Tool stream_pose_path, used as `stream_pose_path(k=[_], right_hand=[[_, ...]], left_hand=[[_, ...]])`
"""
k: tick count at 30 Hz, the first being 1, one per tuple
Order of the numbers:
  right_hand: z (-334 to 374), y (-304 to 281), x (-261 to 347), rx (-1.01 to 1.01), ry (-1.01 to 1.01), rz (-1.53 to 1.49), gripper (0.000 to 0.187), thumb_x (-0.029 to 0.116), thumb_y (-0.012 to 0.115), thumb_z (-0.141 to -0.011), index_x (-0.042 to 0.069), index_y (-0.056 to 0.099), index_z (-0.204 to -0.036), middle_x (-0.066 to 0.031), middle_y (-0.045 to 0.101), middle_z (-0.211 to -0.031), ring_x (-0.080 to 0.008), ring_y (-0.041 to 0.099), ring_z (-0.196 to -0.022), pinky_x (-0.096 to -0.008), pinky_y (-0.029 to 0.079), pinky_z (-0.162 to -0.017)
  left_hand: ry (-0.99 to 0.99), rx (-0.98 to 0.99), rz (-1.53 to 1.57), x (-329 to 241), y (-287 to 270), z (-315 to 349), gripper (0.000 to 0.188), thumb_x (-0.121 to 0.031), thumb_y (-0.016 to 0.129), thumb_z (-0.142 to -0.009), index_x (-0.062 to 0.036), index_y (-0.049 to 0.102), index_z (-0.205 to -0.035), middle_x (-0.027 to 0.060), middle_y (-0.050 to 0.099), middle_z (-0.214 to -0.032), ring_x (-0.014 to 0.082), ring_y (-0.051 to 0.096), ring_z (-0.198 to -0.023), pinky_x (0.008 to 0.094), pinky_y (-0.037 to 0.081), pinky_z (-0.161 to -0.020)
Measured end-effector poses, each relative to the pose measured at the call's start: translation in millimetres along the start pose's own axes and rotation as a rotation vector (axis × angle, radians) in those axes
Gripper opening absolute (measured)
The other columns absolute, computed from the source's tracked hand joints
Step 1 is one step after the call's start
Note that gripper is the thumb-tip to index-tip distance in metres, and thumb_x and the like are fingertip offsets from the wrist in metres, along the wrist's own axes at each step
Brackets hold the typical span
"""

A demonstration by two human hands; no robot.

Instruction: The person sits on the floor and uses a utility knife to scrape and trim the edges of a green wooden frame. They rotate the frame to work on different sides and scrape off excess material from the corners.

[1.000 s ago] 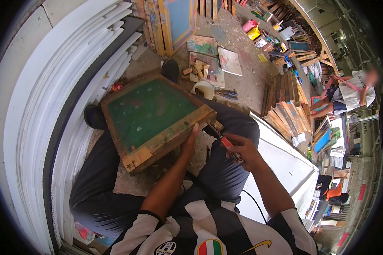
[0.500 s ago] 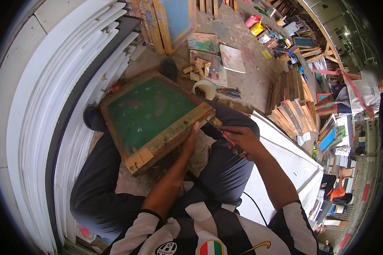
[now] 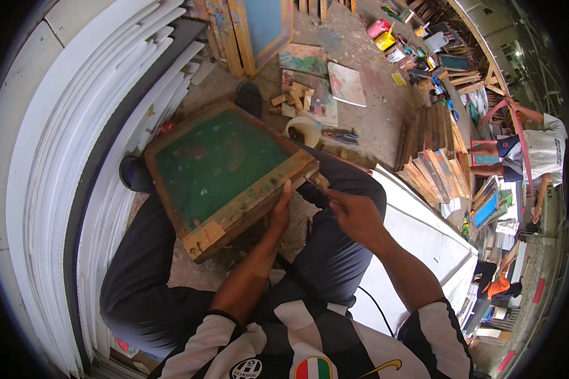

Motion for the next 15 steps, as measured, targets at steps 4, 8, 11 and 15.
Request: stream_pose_path(k=[4,8,11,15], right_hand=[[7,3,22,0.068,0.092,0.451,0.031,0.020,0.066,-0.095,0.017,0.069,-0.126,-0.0153,0.074,-0.105,-0.0338,0.072,-0.081,-0.0451,0.058,-0.072],[16,8,12,-0.211,-0.071,0.279,0.040,0.017,0.067,-0.094,0.016,0.064,-0.134,-0.0175,0.072,-0.103,-0.0305,0.070,-0.070,-0.0407,0.056,-0.061],[12,16,-11,-0.190,0.012,-0.197,0.042,0.014,0.066,-0.095,0.012,0.063,-0.137,-0.0185,0.071,-0.098,-0.0236,0.068,-0.066,-0.0360,0.054,-0.059],[5,18,-6,0.104,0.282,-0.488,0.041,0.011,0.065,-0.096,0.008,0.062,-0.137,-0.0180,0.070,-0.094,-0.0205,0.067,-0.076,-0.0374,0.055,-0.071]], left_hand=[[-0.017,-0.021,-0.003,-5,4,-2,0.052,-0.030,0.070,-0.099,0.0025,0.057,-0.138,0.0106,0.056,-0.139,0.0221,0.051,-0.128,0.0350,0.037,-0.112],[-0.050,-0.015,-0.042,3,3,-11,0.055,-0.032,0.070,-0.098,0.0021,0.056,-0.139,0.0108,0.056,-0.140,0.0217,0.051,-0.128,0.0348,0.037,-0.111],[-0.046,-0.026,-0.107,-5,3,-8,0.055,-0.033,0.070,-0.098,0.0014,0.057,-0.139,0.0112,0.056,-0.140,0.0216,0.052,-0.127,0.0347,0.038,-0.110],[0.048,0.092,-0.174,-5,9,-14,0.062,-0.037,0.054,-0.107,0.0030,0.039,-0.152,0.0108,0.046,-0.150,0.0221,0.047,-0.137,0.0370,0.034,-0.117]])
Point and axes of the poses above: each hand's wrist, its own z-axis away from the middle knuckle, its own y-axis out of the palm, x = y × z, the point moved 8 cm from there along -z, towards the middle knuckle
